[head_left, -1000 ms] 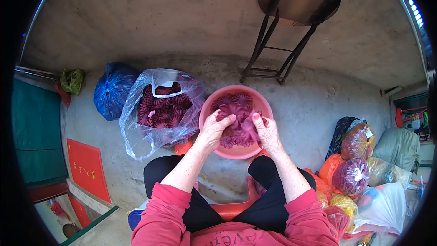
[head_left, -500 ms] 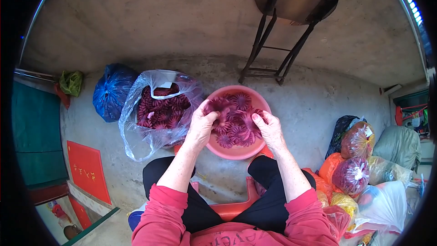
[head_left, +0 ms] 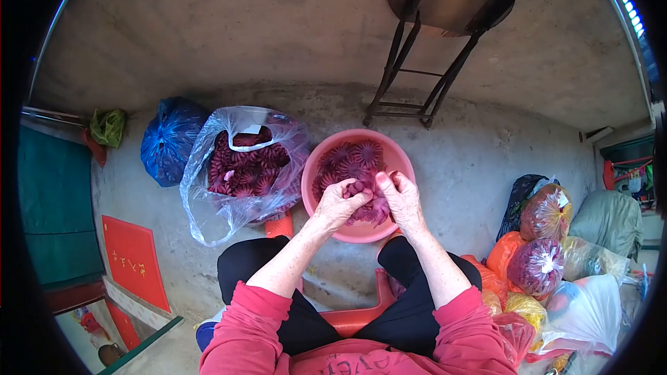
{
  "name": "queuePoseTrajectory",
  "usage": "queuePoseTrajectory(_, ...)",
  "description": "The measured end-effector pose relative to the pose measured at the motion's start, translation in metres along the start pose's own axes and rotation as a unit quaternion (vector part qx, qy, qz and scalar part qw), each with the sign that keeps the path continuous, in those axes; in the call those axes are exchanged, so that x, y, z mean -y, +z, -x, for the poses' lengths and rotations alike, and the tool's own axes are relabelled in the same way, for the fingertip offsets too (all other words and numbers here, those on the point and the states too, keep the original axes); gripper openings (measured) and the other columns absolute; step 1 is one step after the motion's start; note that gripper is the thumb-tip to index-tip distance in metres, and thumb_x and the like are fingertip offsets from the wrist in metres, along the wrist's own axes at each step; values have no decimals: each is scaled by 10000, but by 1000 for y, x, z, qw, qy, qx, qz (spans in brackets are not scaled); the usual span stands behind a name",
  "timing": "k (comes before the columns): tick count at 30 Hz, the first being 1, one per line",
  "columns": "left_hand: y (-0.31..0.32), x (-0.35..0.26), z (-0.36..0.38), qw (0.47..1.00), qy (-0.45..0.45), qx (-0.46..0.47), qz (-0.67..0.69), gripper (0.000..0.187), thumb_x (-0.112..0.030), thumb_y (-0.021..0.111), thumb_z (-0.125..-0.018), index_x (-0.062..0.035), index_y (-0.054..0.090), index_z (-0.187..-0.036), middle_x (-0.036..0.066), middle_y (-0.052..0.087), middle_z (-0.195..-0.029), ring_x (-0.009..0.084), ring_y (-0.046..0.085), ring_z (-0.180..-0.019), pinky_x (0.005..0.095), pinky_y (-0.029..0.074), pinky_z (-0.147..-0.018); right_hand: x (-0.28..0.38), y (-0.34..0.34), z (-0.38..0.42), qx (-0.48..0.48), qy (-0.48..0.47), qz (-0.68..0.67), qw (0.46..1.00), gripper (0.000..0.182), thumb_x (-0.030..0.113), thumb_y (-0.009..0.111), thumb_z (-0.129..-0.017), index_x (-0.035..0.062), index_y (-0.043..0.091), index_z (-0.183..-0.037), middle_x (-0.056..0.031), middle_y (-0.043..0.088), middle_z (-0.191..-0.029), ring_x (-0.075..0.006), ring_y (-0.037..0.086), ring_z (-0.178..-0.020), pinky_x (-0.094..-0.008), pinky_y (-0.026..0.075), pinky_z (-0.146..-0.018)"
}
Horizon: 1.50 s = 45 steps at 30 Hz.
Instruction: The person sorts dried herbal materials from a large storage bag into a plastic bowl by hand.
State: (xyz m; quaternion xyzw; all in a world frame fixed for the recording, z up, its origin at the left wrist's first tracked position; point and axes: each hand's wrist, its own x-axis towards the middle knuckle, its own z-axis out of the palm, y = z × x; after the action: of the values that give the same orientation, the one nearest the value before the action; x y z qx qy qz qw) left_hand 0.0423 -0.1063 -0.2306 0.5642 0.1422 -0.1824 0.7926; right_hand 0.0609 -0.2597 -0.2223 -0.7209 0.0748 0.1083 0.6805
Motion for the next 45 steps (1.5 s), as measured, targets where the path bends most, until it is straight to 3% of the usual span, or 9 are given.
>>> queuePoseTrajectory(13, 0, -8, 5, 993, -77, 93, 4, 85, -62, 622, -797, -17, 607, -868, 35, 601, -695, 57, 502, -533, 152, 371, -451, 16, -14, -1, -83, -87, 142, 982, 547, 502, 356, -918, 39, 557, -708, -13, 483, -604, -123, 434, -562, -262, 366, -540)
queuePoseTrajectory(17, -2, -12, 4, 987, -108, 119, -15, 96, -82, 641, -798, -32, 634, -879, 0, 611, -736, 55, 521, -597, 152, 407, -546, 16, -18, -2, -98, -73, 178, 976, 604, 527, 333, -918, 19, 551, -674, -32, 510, -614, -120, 459, -570, -254, 374, -557)
queuePoseTrajectory(23, -10, -17, 4, 985, -123, 116, -33, 101, -87, 641, -799, -26, 631, -879, 5, 612, -737, 58, 533, -618, 156, 414, -557, 17, -32, -9, -158, -89, 137, 974, 611, 536, 332, -912, 19, 581, -701, -51, 537, -631, -135, 482, -586, -263, 383, -572)
queuePoseTrajectory(27, -7, -30, 6, 995, -80, 17, 56, 127, -93, 644, -797, -14, 627, -895, 16, 615, -744, 61, 541, -642, 162, 421, -571, 7, -45, -15, -131, 0, 220, 967, 610, 534, 302, -913, 14, 577, -753, -97, 530, -606, -229, 489, -556, -320, 404, -577)
queuePoseTrajectory(30, -12, -23, -1, 998, -43, 0, 52, 139, -94, 646, -797, -16, 626, -910, 15, 610, -749, 59, 531, -648, 158, 415, -575, 3, -28, -12, -92, -122, 403, 902, 601, 527, 302, -910, 11, 574, -768, -99, 542, -614, -255, 523, -587, -337, 413, -585)
queuePoseTrajectory(32, -15, -19, -4, 999, -7, -17, 50, 152, -96, 647, -796, -18, 625, -925, 14, 605, -753, 56, 521, -654, 154, 408, -579, 5, -22, -11, -31, -149, 203, 967, 486, 464, 419, -893, 21, 574, -764, -107, 536, -583, -236, 536, -581, -339, 412, -574)
queuePoseTrajectory(38, -6, -15, 0, 1000, 10, -2, -5, 161, -108, 649, -798, -27, 625, -935, -4, 577, -728, 48, 486, -645, 142, 382, -571, -5, 4, -1, 33, -229, 156, 960, 342, 342, 549, -857, 28, 543, -722, -85, 507, -556, -204, 492, -529, -313, 392, -532)
queuePoseTrajectory(42, -3, -24, 2, 998, -18, 3, -62, 156, -131, 650, -800, -38, 627, -923, -18, 550, -719, 44, 460, -643, 135, 359, -561, -6, -9, -2, 12, -29, 185, 982, 242, 225, 611, -825, 25, 531, -715, -47, 509, -582, -151, 443, -514, -280, 371, -505)
queuePoseTrajectory(45, 1, -14, -1, 998, 14, 7, -68, 165, -129, 656, -785, -36, 617, -915, -23, 534, -691, 47, 446, -600, 143, 355, -530, -6, -4, 2, 4, -41, 188, 981, 237, 215, 610, -823, 23, 530, -709, -26, 509, -586, -135, 428, -517, -273, 366, -497)
